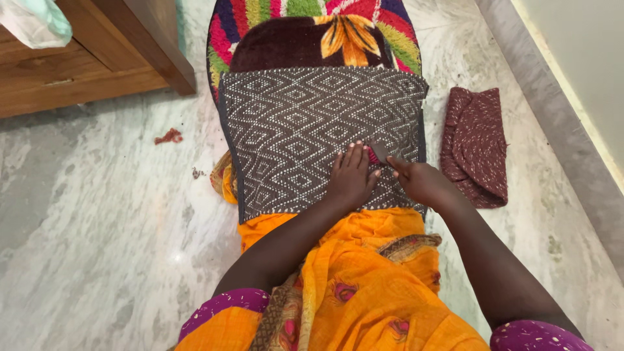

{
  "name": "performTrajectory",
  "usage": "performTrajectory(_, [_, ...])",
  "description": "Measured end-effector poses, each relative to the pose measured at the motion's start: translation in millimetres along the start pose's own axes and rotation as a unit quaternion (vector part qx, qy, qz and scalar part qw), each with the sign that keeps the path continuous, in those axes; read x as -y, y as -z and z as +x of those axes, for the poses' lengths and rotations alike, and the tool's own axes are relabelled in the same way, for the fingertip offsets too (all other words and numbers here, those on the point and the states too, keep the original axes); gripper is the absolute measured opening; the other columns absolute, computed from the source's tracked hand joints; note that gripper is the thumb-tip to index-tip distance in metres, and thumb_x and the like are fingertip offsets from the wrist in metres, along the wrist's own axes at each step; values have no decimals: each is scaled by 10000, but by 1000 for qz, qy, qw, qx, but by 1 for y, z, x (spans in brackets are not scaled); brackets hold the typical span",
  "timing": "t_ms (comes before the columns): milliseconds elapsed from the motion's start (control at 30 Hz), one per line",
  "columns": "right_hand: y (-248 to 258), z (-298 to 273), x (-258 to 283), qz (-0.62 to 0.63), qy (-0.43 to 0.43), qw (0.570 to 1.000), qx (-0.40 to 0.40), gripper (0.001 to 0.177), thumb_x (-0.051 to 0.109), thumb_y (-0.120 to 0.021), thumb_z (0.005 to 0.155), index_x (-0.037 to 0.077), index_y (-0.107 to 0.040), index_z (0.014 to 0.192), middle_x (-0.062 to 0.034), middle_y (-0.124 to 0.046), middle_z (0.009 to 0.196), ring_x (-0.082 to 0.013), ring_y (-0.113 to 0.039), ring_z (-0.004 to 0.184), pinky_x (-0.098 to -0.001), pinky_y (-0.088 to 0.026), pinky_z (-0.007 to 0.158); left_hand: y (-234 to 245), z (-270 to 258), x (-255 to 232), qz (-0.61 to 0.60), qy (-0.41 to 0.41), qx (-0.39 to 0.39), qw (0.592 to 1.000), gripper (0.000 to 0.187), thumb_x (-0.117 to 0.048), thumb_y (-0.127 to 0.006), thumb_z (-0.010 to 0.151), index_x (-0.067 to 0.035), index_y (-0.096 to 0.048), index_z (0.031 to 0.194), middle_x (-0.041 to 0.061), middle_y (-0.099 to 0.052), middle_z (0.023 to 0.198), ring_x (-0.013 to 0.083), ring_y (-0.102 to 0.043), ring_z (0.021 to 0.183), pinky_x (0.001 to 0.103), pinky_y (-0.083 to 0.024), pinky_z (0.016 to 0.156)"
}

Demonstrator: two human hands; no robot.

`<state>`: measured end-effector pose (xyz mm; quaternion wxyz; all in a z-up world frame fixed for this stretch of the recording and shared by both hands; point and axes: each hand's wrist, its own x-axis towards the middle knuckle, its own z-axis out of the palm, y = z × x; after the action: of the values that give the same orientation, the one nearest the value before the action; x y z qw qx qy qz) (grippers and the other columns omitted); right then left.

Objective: The person brushes a patterned fabric cover using a small brush, turning and smoothing the fabric by hand on a circular mat.

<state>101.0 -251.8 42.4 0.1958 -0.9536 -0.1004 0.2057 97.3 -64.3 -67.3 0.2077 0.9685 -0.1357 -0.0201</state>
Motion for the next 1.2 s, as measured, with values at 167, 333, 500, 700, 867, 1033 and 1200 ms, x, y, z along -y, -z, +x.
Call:
performTrajectory(167, [2,-23,3,-7,-10,1000,7,466,362,-526,1018,355,-532,1484,-158,-703,1252,-370,-707,1093,-459,-546,952,-3,-15,-4,-21,-19,15,999,747,-504,-317,1064,18,-232,1593,228,-163,1690,341,-121,1576,517,-98,1246])
performTrajectory(333, [1,-43,4,-26,-25,999,32,475,375,-526,1020,375,-522,1495,-165,-723,1208,-357,-718,1085,-453,-555,941,-3,-32,-9,-44,-35,27,998,744,-500,-323,1067,39,-266,1577,244,-183,1681,363,-136,1575,516,-130,1245])
performTrajectory(500, [-7,-61,-8,-31,-7,999,28,474,338,-549,1008,367,-544,1480,-164,-740,1182,-354,-734,1042,-442,-564,920,-4,-53,-13,-65,-64,10,996,748,-488,-336,1064,64,-303,1568,263,-218,1671,373,-193,1564,516,-166,1253])
performTrajectory(700, [-5,-81,-7,-17,-87,992,86,503,275,-541,1003,387,-526,1493,-199,-761,967,-349,-779,803,-448,-593,808,-6,-67,-15,-46,-102,45,993,712,-482,-298,1093,60,-329,1554,271,-225,1659,390,-202,1559,528,-176,1238])
performTrajectory(867, [-4,-95,-10,-69,-6,996,62,525,273,-563,984,361,-515,1499,-214,-745,924,-352,-745,801,-457,-573,789,-3,-83,-19,-51,-117,54,990,691,-480,-306,1083,28,-362,1547,233,-253,1667,357,-221,1558,511,-188,1246])
performTrajectory(1033, [0,-108,-9,-75,-30,993,87,518,274,-554,985,369,-514,1493,-175,-759,1041,-326,-754,915,-441,-572,842,-1,-98,-22,-102,-134,46,985,652,-451,-360,1081,16,-405,1535,231,-316,1648,371,-261,1547,509,-203,1239])
performTrajectory(1200, [15,-110,-21,-7,-18,997,69,477,338,-585,980,362,-566,1456,-143,-777,1111,-289,-773,981,-391,-572,878,17,-98,-24,-177,-160,32,971,591,-394,-495,1065,24,-489,1484,234,-469,1555,389,-415,1477,496,-315,1221])
